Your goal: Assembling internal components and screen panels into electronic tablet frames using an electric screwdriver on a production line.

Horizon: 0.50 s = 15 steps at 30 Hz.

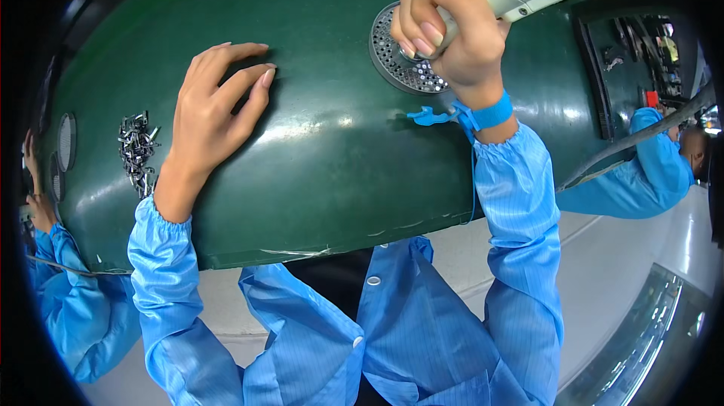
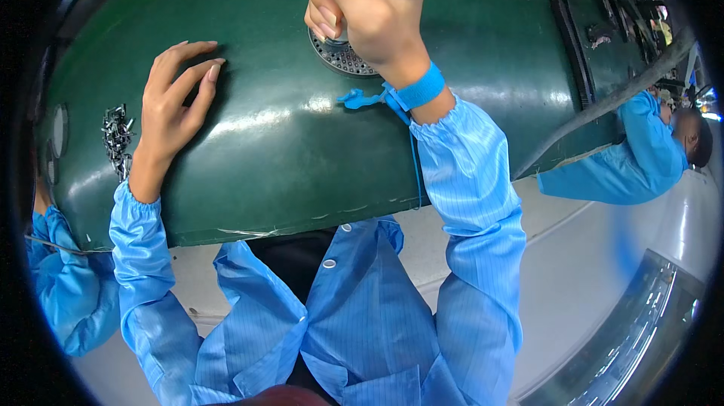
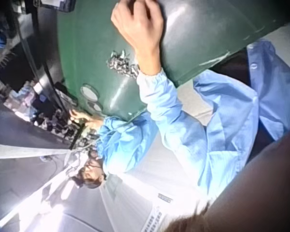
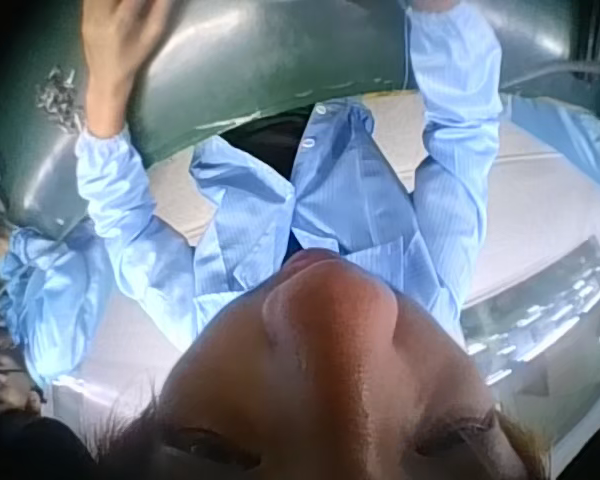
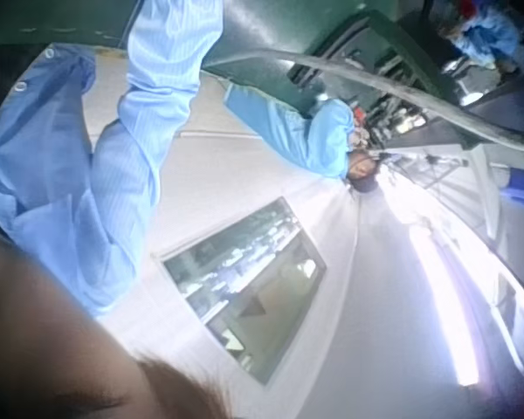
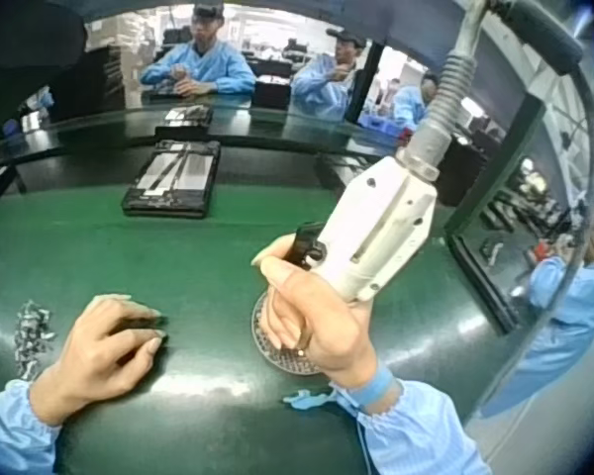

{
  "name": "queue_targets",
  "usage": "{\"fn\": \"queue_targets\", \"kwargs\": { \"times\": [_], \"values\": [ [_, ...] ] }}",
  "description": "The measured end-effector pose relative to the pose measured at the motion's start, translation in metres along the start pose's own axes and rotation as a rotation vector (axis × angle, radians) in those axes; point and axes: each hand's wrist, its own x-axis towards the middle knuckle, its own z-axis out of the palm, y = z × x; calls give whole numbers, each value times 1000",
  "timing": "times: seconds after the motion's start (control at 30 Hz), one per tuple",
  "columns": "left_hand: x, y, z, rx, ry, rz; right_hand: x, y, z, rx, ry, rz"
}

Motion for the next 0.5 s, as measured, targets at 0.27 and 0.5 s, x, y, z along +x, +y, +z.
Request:
{"fn": "queue_targets", "kwargs": {
  "times": [0.27,0.5],
  "values": [
    [-2,-2,7,-38,34,-18,4,8,-5,-14,-47,-45],
    [-4,-1,7,-42,32,-19,0,8,1,-28,-15,-22]
  ]
}}
